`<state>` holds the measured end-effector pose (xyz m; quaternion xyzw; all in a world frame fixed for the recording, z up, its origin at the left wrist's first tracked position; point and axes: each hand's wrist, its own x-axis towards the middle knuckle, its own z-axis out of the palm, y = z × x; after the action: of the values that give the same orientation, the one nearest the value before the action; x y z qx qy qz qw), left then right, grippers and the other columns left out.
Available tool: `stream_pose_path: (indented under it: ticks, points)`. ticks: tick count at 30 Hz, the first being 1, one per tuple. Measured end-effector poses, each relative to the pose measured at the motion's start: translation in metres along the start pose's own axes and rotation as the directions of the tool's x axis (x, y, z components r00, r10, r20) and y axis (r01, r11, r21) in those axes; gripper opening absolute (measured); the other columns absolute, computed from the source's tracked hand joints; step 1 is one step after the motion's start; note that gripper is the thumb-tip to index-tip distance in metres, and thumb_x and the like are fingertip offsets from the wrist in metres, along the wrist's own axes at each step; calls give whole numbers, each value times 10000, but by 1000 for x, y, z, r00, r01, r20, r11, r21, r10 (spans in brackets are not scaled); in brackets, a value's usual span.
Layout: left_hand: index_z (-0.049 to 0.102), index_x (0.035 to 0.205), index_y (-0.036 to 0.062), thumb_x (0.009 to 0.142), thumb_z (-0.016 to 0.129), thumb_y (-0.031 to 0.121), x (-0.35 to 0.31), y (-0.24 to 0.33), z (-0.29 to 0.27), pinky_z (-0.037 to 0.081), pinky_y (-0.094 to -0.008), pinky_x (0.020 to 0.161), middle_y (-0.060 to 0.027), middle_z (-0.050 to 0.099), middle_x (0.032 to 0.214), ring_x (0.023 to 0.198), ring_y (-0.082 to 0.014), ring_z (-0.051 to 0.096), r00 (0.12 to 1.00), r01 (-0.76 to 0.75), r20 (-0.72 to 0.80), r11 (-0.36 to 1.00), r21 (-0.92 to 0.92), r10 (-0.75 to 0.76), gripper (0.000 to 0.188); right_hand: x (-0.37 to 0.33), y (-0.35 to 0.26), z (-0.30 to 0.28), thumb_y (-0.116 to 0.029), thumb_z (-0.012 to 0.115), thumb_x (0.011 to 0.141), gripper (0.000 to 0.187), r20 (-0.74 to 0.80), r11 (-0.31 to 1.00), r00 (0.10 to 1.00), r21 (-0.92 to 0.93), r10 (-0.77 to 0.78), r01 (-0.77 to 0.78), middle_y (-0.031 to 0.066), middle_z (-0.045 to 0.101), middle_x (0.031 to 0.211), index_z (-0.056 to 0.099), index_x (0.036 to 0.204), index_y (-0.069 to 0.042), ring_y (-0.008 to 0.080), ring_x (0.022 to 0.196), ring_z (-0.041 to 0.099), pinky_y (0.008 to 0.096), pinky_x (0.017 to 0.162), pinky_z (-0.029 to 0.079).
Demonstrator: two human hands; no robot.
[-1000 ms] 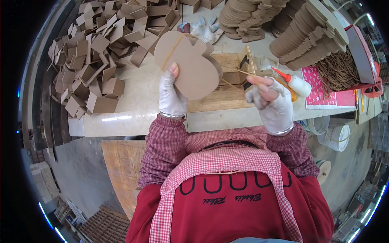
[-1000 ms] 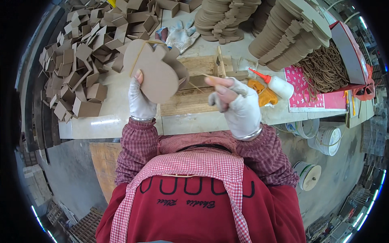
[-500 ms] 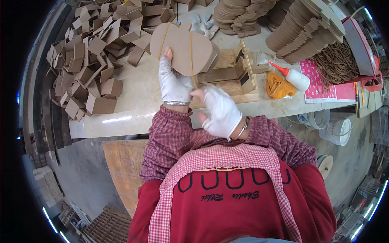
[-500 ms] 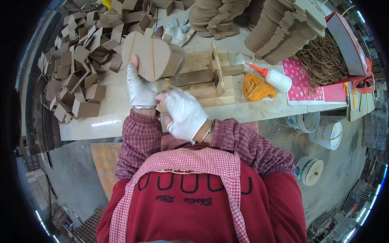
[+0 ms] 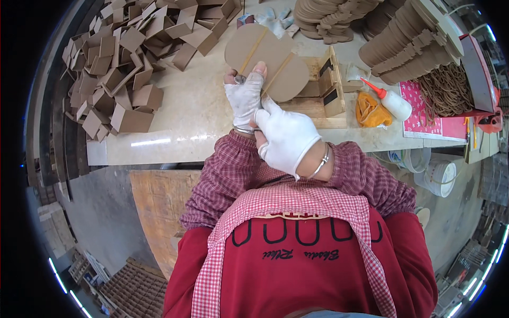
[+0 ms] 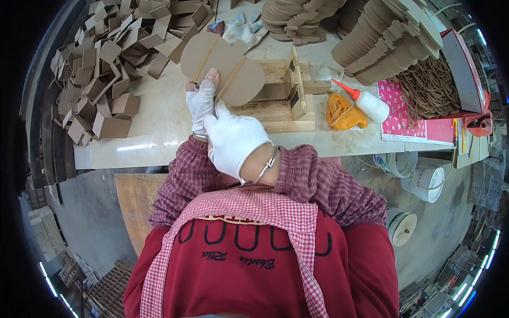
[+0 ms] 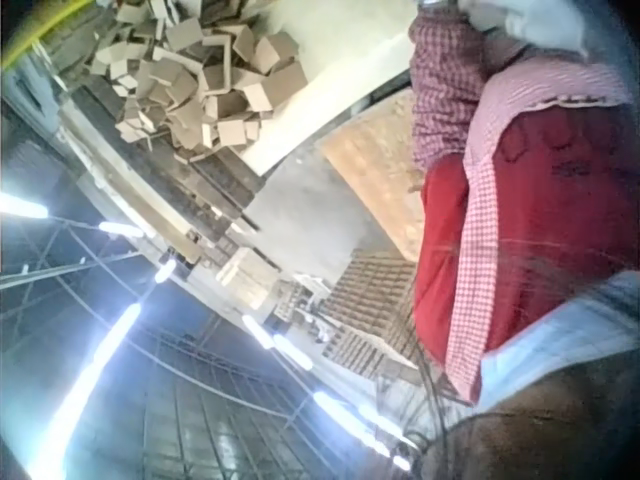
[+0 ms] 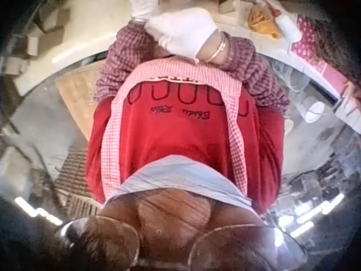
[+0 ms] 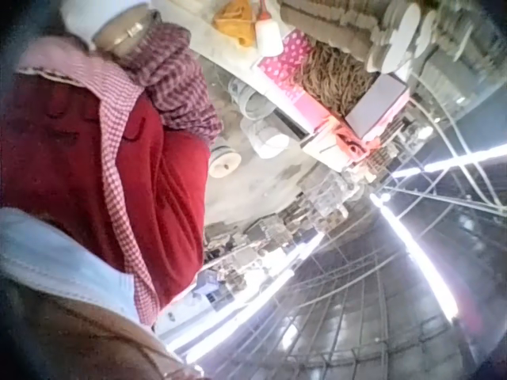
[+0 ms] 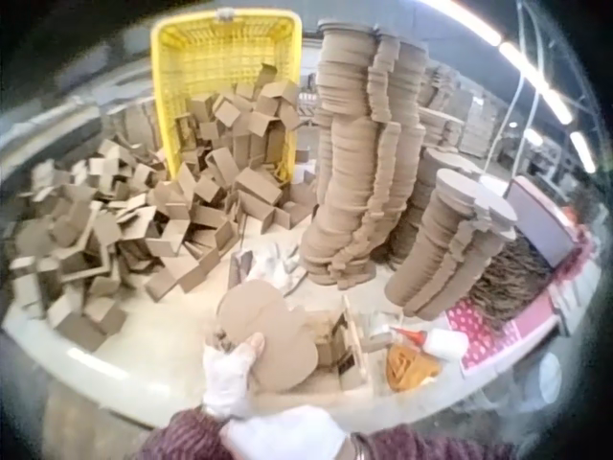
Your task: Assemble cardboard packaging components using glue and rubber bands, then pack items into boxes
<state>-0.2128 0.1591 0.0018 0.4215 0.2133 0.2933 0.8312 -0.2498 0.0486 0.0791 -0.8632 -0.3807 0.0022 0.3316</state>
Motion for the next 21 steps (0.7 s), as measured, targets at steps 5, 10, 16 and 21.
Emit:
stream_pose_path:
  ticks: [5,10,16,21]
  points:
    - [376,1108,-19,723,751,103,-8,1,-5,475,-261,771,-154,531,1017,884,-184,565,988,9,153,995,95,-24,550,-4,0,-24,-166,613,734,136,90,947,993,-306,-73,98,77,592,813,578,842,-91,253,530,563,308,478,438]
    - [421,1093,-34,734,729,88,-7,9,-5,483,-249,755,-152,555,996,864,-179,578,982,130,129,989,64,-137,489,-16,4,-46,-95,612,739,47,16,948,949,-22,-316,316,47,576,636,615,785,-83,188,485,523,275,456,414]
    - [449,1101,-47,754,695,75,-29,35,-16,485,-225,733,-124,579,949,799,-157,595,930,330,157,943,43,-332,443,-5,74,-58,-16,630,774,139,-92,878,971,451,220,-157,19,588,727,620,913,-29,105,564,503,209,502,404]
    - [476,1082,-40,769,665,80,-39,43,-15,479,-222,725,-106,591,908,782,-145,593,878,434,205,900,38,-432,385,-15,88,-55,-34,610,823,144,301,345,868,827,394,-444,39,590,838,593,961,0,105,682,533,189,567,423]
